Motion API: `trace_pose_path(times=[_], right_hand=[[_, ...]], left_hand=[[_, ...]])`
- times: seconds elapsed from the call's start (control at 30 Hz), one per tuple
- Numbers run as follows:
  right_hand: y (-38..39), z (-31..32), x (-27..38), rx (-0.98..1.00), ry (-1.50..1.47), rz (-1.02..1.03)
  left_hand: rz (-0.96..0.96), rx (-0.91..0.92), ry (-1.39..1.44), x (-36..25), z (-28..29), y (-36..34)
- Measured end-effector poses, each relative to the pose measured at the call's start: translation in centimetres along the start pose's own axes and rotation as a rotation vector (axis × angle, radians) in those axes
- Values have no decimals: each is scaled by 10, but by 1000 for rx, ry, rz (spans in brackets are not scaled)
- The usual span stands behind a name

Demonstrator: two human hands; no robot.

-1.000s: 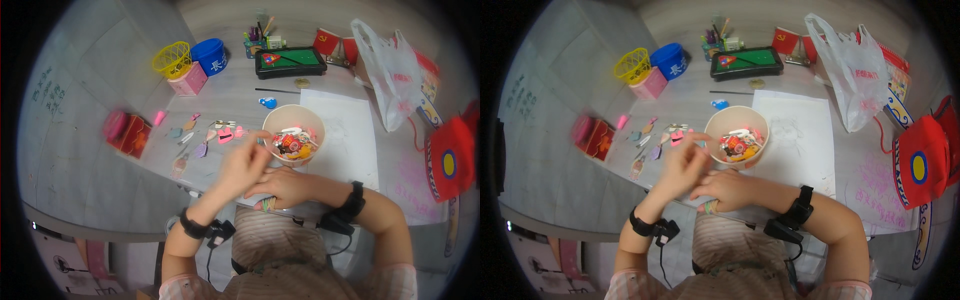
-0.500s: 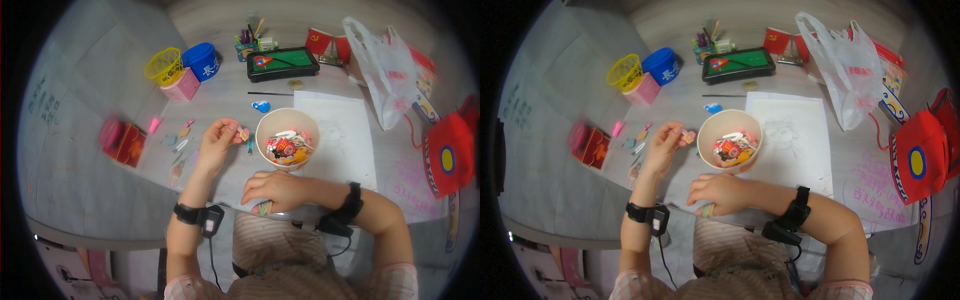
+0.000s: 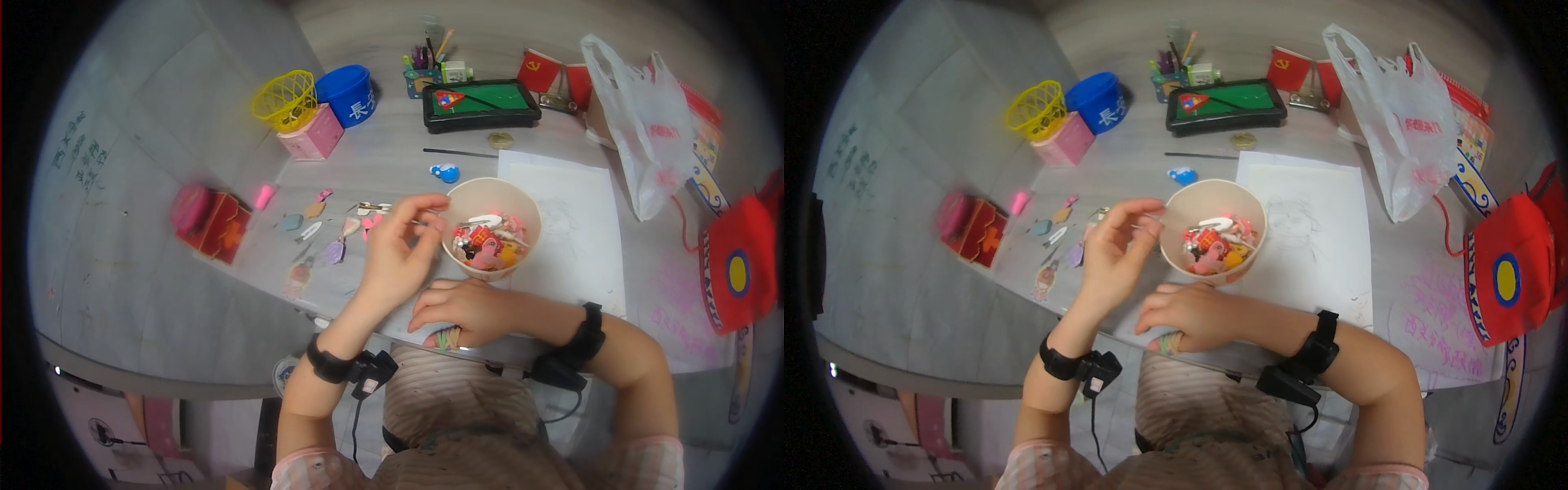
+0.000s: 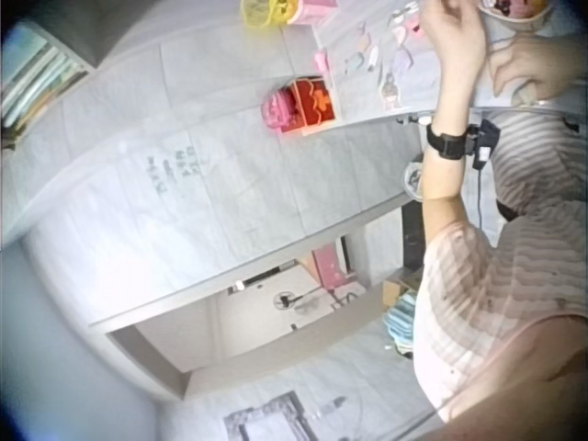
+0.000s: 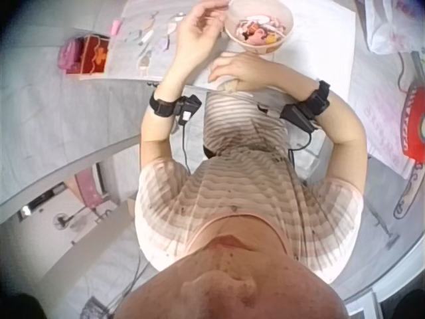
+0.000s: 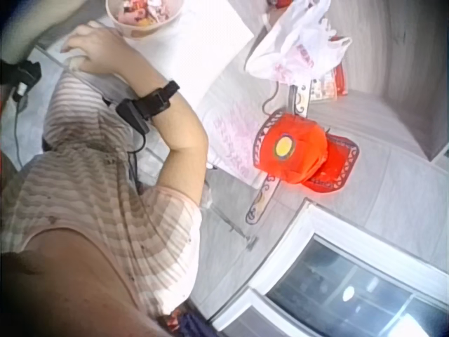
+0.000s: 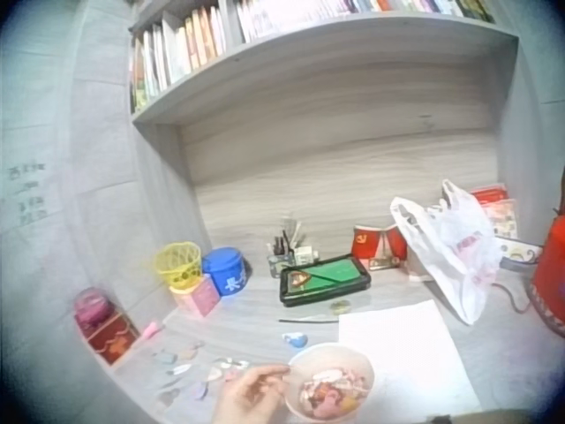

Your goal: Sorting and organizing various hair clips and small decorative items on a desk.

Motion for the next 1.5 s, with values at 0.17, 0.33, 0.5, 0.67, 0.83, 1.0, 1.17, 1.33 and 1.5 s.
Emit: trace_pose_path(times=[0.17,0.33,0.5,0.67,0.83,1.0,1.17,1.33,1.5], right_hand=[[-3,-1,6,10,-46,8],[-2,1,4,13,-51,-5],[-1,2,3,7,-58,0],[1,3,3,11,-50,-23],[0,4,4,-10,-43,0],[0,2,3,-13,3,-2],[0,-6,-2,19,-13,-35],[1,1,0,-15,-6,-9],[-1,3,3,-5,-58,-15]], left_hand=[[-61,-263,-663,32,84,-5],[-46,-180,-1091,60,106,-11],[-96,-234,-1042,34,96,-9],[-497,-289,-707,-40,53,10],[-637,-319,-655,-63,29,22],[-627,-248,-545,-67,-3,19],[-454,-90,-405,-48,-21,10],[-492,-140,-552,-44,13,15],[-136,-258,-480,5,80,8]])
Point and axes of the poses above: each hand's wrist, its own y-axis away from the middle knuckle, its own z-axis out of the back of the hand, x = y × z, the point moved 10 cm from there along -y, towards the middle knuckle, and after that the axes turned 5 degrees about y, right-handed, at the moved point
